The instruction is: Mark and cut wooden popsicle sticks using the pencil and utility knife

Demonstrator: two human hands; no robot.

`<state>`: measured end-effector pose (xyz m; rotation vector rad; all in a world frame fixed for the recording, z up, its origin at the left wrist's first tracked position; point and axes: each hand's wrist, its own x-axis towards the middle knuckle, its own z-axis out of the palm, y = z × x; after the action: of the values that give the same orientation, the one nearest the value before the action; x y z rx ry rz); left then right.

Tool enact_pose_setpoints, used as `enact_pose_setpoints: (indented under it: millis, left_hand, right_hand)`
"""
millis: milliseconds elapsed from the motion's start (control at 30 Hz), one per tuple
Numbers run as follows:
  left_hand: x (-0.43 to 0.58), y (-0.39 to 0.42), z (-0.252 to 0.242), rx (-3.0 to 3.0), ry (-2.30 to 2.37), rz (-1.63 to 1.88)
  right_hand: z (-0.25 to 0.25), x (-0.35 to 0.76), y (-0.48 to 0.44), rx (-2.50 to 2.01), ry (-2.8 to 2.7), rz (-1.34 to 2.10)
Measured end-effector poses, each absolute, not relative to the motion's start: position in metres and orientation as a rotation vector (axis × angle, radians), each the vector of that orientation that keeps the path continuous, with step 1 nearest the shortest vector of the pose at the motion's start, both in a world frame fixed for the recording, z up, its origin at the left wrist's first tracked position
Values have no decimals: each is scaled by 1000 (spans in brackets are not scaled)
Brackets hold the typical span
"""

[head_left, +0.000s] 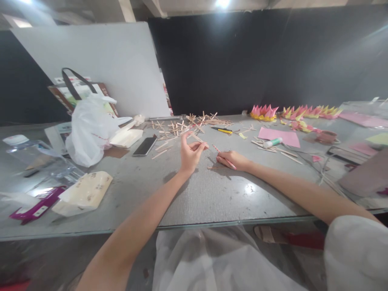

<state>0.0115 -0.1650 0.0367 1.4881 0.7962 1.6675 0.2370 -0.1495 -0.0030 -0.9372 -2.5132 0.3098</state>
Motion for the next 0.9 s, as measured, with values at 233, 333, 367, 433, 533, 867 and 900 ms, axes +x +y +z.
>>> enact_pose_setpoints:
  millis: [233, 333, 367, 433, 533, 867, 900]
  left_hand:
    - [12, -162, 34, 1473, 795, 1655]
    - [12, -161, 32, 1474, 801, 1654]
    - [12, -161, 31, 1476, 804, 1655]
    - [12, -160, 31, 1477, 805, 1658]
    - [12, -160, 30, 1475, 804, 1660]
    - [12, -160, 29, 1503, 820, 1644]
    - [12, -160, 28, 1510, 822, 1639]
  right_hand:
    - [-3, 237, -151, -950, -2510, 297]
    - [-2, 237, -151, -954, -2511, 298]
    - [-2, 237, -151, -952, -2511, 296]
    - [-2, 237, -151, -947, -2509, 292]
    - [-2, 236, -151, -944, -2508, 286]
    - [-4, 237, -150, -947, -2515, 281]
    - [-4, 237, -150, -943, -2517, 276]
